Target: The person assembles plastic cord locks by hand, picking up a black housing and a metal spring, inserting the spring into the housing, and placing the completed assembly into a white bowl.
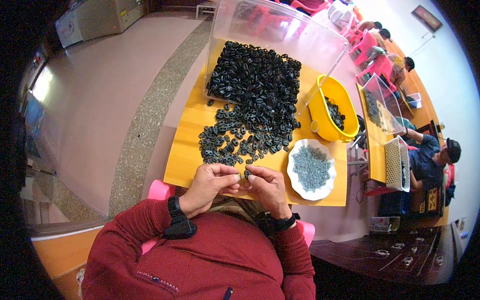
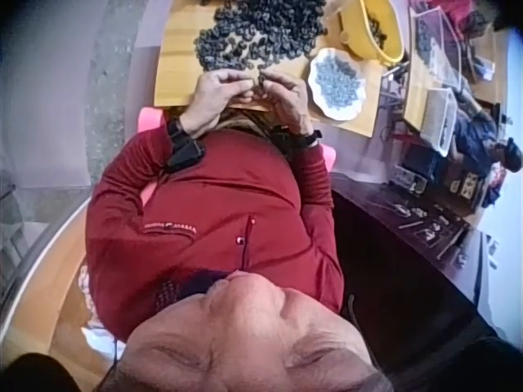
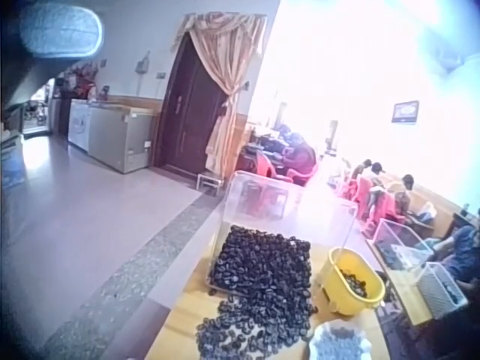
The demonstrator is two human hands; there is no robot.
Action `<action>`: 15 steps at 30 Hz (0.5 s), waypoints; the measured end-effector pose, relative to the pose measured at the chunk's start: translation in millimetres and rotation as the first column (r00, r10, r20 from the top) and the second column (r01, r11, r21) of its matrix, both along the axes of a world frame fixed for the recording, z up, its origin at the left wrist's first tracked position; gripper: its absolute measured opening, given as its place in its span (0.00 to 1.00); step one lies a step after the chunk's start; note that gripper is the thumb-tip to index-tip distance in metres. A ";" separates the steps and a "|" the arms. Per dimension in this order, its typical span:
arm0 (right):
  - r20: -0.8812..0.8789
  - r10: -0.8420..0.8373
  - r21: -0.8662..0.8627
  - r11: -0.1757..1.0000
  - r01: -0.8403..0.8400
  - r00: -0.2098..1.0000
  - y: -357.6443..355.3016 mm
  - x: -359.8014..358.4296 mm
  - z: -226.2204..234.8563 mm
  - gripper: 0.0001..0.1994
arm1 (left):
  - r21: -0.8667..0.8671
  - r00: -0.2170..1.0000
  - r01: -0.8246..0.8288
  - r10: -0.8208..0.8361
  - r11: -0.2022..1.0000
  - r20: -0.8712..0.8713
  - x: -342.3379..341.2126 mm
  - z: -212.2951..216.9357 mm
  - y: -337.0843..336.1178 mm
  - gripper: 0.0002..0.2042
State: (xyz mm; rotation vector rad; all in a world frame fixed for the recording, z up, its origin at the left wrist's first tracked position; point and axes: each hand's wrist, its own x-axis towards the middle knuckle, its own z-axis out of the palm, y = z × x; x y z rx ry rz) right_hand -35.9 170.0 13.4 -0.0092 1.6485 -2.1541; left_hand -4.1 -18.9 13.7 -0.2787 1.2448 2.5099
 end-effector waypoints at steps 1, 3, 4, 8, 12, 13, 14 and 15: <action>0.000 0.001 0.000 1.000 -0.001 1.000 -1.0 0.5 0.9 0.13 | 0.000 1.000 -0.001 0.001 1.000 0.000 0.1 0.3 0.0 0.07; -0.005 -0.012 0.012 1.000 0.012 1.000 -3.6 2.1 3.7 0.13 | -0.011 1.000 -0.004 0.004 1.000 0.003 0.3 1.4 0.0 0.07; -0.005 -0.012 0.012 1.000 0.012 1.000 -2.7 1.7 3.4 0.13 | -0.011 1.000 -0.004 0.004 1.000 0.003 0.1 1.2 0.1 0.07; -0.005 0.017 0.008 1.000 -0.017 1.000 2.3 0.0 -1.0 0.13 | -0.014 1.000 -0.006 0.006 1.000 0.000 0.1 0.6 0.3 0.07; -0.016 0.021 0.014 1.000 -0.020 1.000 -0.1 0.6 -0.3 0.13 | -0.006 1.000 0.000 0.000 1.000 -0.001 -0.1 -0.9 0.3 0.08; -0.016 0.021 0.014 1.000 -0.020 1.000 0.1 0.6 -0.7 0.13 | -0.006 1.000 0.000 0.000 1.000 -0.001 0.0 -0.9 0.3 0.08; -0.019 0.025 0.017 1.000 -0.025 0.999 0.6 0.5 -1.4 0.13 | -0.011 1.000 0.000 0.000 1.000 -0.001 0.1 -0.7 0.3 0.08; -0.022 0.030 0.020 0.999 -0.030 0.999 1.1 0.5 -1.9 0.13 | -0.016 1.000 0.000 0.000 1.000 -0.001 0.2 -0.5 0.4 0.08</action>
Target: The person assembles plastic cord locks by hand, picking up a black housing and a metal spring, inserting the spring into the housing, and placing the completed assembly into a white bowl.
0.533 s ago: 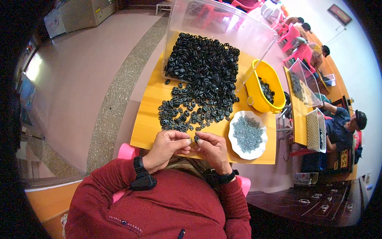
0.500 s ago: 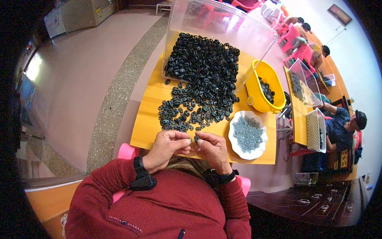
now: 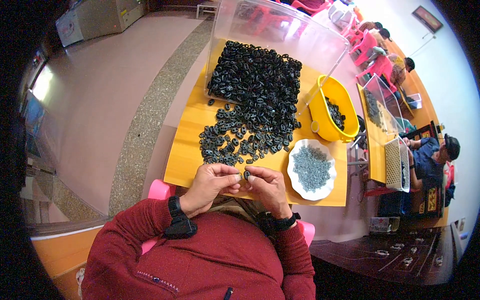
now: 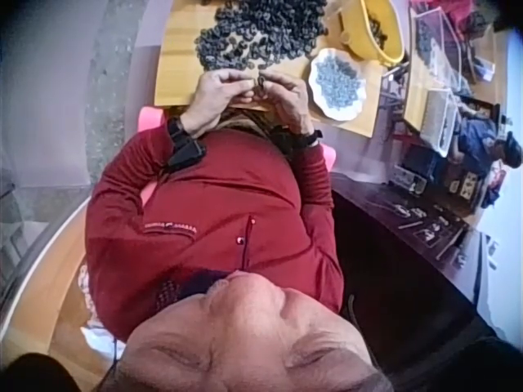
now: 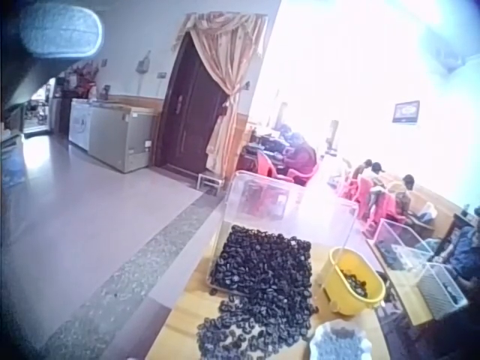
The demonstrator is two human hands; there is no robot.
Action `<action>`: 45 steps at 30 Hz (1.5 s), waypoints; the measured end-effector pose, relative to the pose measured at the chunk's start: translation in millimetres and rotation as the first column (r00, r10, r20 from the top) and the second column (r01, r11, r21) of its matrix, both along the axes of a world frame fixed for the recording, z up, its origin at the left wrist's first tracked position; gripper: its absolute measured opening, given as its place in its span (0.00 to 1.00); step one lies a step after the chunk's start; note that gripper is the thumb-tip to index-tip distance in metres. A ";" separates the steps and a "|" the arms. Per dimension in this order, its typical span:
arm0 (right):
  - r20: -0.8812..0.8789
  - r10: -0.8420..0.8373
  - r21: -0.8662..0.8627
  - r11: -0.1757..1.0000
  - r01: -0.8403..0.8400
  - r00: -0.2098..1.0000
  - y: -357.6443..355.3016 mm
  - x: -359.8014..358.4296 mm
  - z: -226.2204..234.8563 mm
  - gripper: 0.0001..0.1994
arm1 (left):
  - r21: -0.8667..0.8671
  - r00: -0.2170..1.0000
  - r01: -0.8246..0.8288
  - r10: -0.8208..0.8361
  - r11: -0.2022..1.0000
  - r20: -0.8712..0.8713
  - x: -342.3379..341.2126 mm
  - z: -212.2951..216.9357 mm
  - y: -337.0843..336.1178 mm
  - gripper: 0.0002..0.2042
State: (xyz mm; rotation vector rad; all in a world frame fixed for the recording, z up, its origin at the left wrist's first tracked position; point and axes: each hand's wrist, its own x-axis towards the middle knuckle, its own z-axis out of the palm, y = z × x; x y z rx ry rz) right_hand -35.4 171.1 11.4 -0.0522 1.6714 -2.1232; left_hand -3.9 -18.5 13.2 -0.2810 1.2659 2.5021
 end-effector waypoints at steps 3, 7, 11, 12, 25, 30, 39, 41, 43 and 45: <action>-0.008 0.005 -0.011 1.000 -0.005 1.000 -0.4 0.2 -0.9 0.13 | 0.019 1.000 -0.001 0.001 1.000 -0.003 0.0 -1.9 1.2 0.07; -0.033 0.017 0.018 1.000 -0.017 0.999 -1.2 0.7 0.6 0.13 | 0.006 1.000 -0.002 0.002 1.000 0.001 0.3 -1.0 1.7 0.07; -0.046 0.036 0.036 0.999 -0.034 0.998 -0.1 0.4 -0.6 0.13 | 0.015 1.000 0.001 -0.002 1.000 0.006 0.3 -0.6 2.2 0.08; -0.056 0.040 0.041 0.998 -0.038 0.998 0.2 0.2 -1.2 0.13 | 0.010 1.000 -0.001 0.000 1.000 0.008 0.2 -0.2 2.3 0.08; -0.050 0.052 -0.017 0.998 -0.053 0.997 0.4 0.1 -2.5 0.13 | 0.020 1.000 0.002 -0.002 1.000 0.017 0.3 -0.4 2.7 0.08; -0.044 0.061 -0.034 0.997 -0.062 0.997 -0.3 0.0 -1.2 0.13 | 0.021 1.000 -0.008 0.008 1.000 0.027 0.7 0.8 2.7 0.08; -0.030 0.061 -0.058 0.996 -0.063 0.998 0.5 -0.9 -0.9 0.13 | 0.029 1.000 -0.005 0.004 1.000 0.028 0.3 0.8 2.5 0.08; -0.040 0.063 -0.044 0.997 -0.065 0.997 0.8 -0.7 -2.1 0.13 | 0.033 1.000 -0.007 0.006 0.999 0.024 0.4 0.3 2.6 0.08; -0.051 0.066 -0.030 0.997 -0.068 0.997 0.5 -0.5 -2.2 0.13 | 0.037 1.000 -0.010 0.010 0.999 0.021 0.5 -0.6 2.6 0.08; -0.052 0.071 -0.048 0.996 -0.073 0.996 -0.3 -0.3 -1.3 0.13 | 0.053 1.000 -0.003 0.002 0.999 0.020 0.3 -1.5 2.3 0.08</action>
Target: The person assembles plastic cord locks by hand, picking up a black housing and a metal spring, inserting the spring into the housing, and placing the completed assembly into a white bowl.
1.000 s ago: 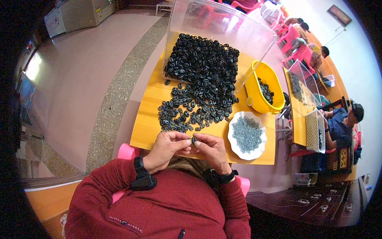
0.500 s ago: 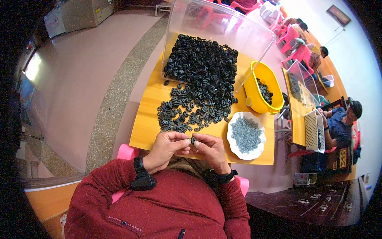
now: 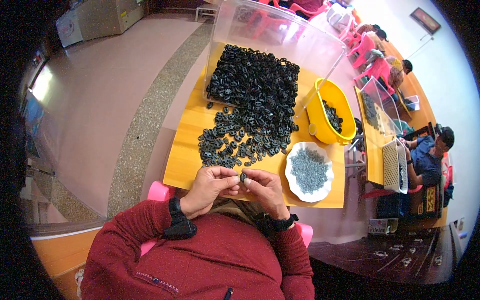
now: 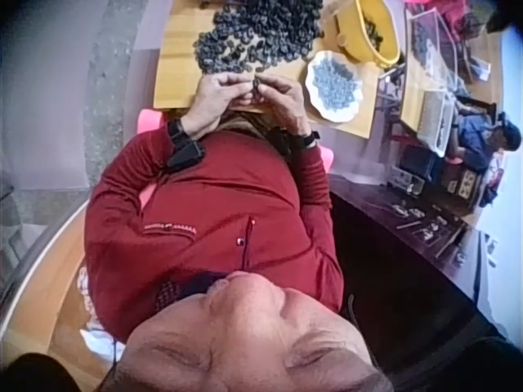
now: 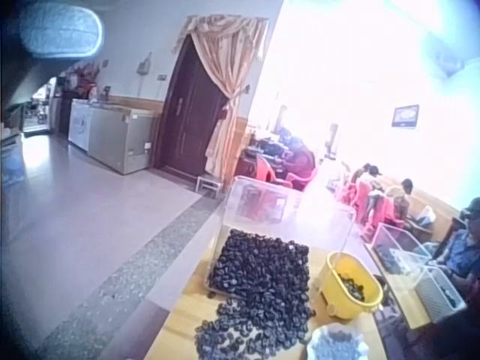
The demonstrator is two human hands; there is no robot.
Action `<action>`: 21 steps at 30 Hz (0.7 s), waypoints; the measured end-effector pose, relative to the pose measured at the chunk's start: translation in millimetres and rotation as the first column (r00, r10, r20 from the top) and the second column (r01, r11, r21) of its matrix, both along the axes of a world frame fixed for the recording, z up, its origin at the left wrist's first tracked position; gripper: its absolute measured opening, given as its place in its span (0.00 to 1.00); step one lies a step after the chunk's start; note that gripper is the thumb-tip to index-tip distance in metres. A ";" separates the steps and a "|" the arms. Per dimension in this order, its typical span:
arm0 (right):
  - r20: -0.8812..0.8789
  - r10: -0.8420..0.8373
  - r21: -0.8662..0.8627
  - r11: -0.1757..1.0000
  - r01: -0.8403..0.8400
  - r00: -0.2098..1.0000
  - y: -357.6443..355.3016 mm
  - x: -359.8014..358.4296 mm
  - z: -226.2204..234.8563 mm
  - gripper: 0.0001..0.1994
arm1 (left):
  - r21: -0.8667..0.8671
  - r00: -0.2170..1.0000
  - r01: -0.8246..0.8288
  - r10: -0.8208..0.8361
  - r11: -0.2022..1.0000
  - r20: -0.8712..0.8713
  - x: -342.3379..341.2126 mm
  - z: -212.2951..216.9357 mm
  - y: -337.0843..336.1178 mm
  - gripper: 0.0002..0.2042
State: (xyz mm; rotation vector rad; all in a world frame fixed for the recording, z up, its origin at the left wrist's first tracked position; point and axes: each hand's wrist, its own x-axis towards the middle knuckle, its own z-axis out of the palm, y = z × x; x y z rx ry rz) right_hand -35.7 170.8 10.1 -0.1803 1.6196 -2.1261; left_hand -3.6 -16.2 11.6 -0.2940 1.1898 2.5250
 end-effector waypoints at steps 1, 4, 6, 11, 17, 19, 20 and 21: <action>-0.001 0.000 0.000 1.000 0.000 1.000 0.6 -0.1 -1.0 0.13 | 0.000 1.000 0.000 0.000 1.000 -0.001 0.0 0.6 0.1 0.08; -0.022 0.000 0.014 1.000 0.000 1.000 1.0 -0.3 -3.5 0.13 | -0.009 1.000 0.006 -0.006 1.000 0.004 0.2 2.0 -0.4 0.07; -0.002 -0.004 0.005 1.000 0.004 1.000 0.2 0.5 -1.5 0.13 | -0.007 1.000 0.014 -0.014 1.000 0.005 0.2 1.6 -0.6 0.08; -0.021 0.016 0.013 1.000 -0.016 1.000 4.0 -0.1 -2.6 0.13 | -0.018 1.000 0.014 -0.014 1.000 -0.003 0.5 -0.6 0.3 0.08; -0.023 0.035 -0.006 0.999 -0.035 0.999 4.5 1.4 -0.1 0.13 | 0.013 0.999 0.024 -0.024 1.000 -0.035 2.3 -2.6 -0.8 0.07; -0.009 0.030 -0.023 0.999 -0.030 1.000 4.8 2.9 0.3 0.12 | 0.037 0.999 0.035 -0.033 0.999 -0.042 2.3 -2.3 -0.8 0.07; -0.024 0.038 -0.063 0.997 -0.040 0.999 5.2 3.7 -0.1 0.12 | 0.065 0.997 0.054 -0.051 0.996 -0.059 2.5 -0.4 -1.1 0.07; -0.038 0.048 -0.104 0.993 -0.052 0.998 4.5 3.8 0.3 0.12 | 0.092 0.995 0.072 -0.065 0.993 -0.077 2.7 0.9 -1.8 0.07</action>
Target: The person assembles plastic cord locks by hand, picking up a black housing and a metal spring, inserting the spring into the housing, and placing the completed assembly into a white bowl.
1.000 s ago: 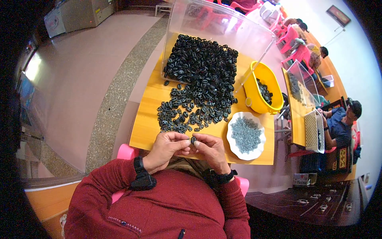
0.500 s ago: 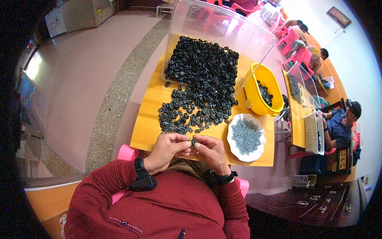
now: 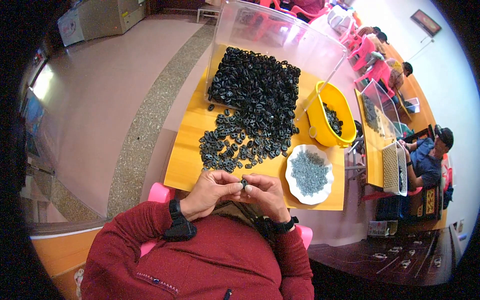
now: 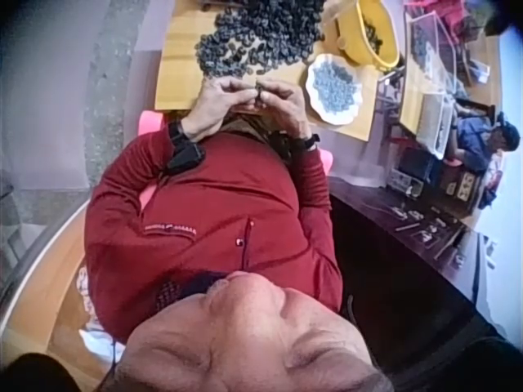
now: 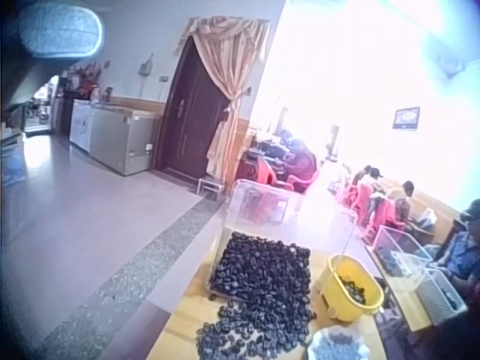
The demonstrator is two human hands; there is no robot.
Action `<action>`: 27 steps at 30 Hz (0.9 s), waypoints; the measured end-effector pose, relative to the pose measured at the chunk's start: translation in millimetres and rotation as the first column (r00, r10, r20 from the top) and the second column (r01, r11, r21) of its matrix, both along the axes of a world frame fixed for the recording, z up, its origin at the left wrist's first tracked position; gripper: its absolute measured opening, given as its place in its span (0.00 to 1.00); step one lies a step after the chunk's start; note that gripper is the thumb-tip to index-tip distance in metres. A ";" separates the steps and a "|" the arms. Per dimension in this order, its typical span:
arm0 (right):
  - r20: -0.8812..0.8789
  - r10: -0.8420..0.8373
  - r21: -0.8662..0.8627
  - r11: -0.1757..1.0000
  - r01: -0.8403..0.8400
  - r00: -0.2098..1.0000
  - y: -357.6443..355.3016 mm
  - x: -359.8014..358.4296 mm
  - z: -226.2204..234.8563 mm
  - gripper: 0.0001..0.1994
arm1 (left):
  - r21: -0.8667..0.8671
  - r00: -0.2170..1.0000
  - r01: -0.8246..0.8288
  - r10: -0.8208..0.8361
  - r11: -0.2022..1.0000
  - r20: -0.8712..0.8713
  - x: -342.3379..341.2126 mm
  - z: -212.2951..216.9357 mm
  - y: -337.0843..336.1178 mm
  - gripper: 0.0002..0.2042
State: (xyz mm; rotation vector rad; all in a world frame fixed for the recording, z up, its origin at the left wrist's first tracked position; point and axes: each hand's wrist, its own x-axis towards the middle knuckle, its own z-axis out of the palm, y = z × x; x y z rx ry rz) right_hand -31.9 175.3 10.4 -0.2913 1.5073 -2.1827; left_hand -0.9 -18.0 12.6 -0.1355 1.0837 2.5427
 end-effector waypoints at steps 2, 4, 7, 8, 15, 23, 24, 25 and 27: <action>0.009 0.023 -0.010 1.000 -0.023 1.000 -0.2 0.3 5.0 0.12 | 0.010 1.000 0.008 -0.007 1.000 -0.022 -0.3 -1.8 -0.6 0.06; 0.016 0.043 -0.019 0.999 -0.042 0.999 -0.1 0.5 10.8 0.12 | 0.021 0.999 0.020 -0.019 1.000 -0.047 -0.8 -0.9 -1.1 0.06; -0.013 0.085 -0.034 0.996 -0.085 0.996 0.2 0.2 17.1 0.12 | 0.002 0.994 0.068 -0.067 0.998 -0.084 -2.0 4.7 -3.2 0.05; -0.002 0.096 -0.037 0.995 -0.096 0.995 0.4 0.3 19.2 0.11 | -0.008 0.995 0.076 -0.076 0.997 -0.070 -2.5 5.8 -3.1 0.04; -0.052 0.077 0.091 0.993 -0.072 0.996 0.8 3.2 30.9 0.10 | -0.102 0.987 0.081 -0.094 0.991 -0.130 -3.4 6.4 -2.6 0.03; -0.062 0.137 0.108 0.986 -0.130 0.989 5.9 1.3 29.4 0.09 | -0.102 0.982 0.110 -0.124 0.989 -0.140 -3.2 11.4 -5.2 0.03; -0.054 0.137 0.083 0.988 -0.132 0.989 5.1 2.0 28.8 0.09 | -0.121 0.984 0.117 -0.132 0.986 -0.122 -3.0 12.0 -5.7 0.03; -0.054 0.138 0.082 0.988 -0.133 0.989 4.5 2.6 29.6 0.09 | -0.122 0.984 0.116 -0.131 0.986 -0.121 -3.1 11.4 -5.5 0.03; -0.055 0.132 0.075 0.989 -0.128 0.990 3.4 4.7 33.1 0.09 | -0.116 0.983 0.130 -0.143 0.985 -0.113 -3.2 9.5 -4.2 0.04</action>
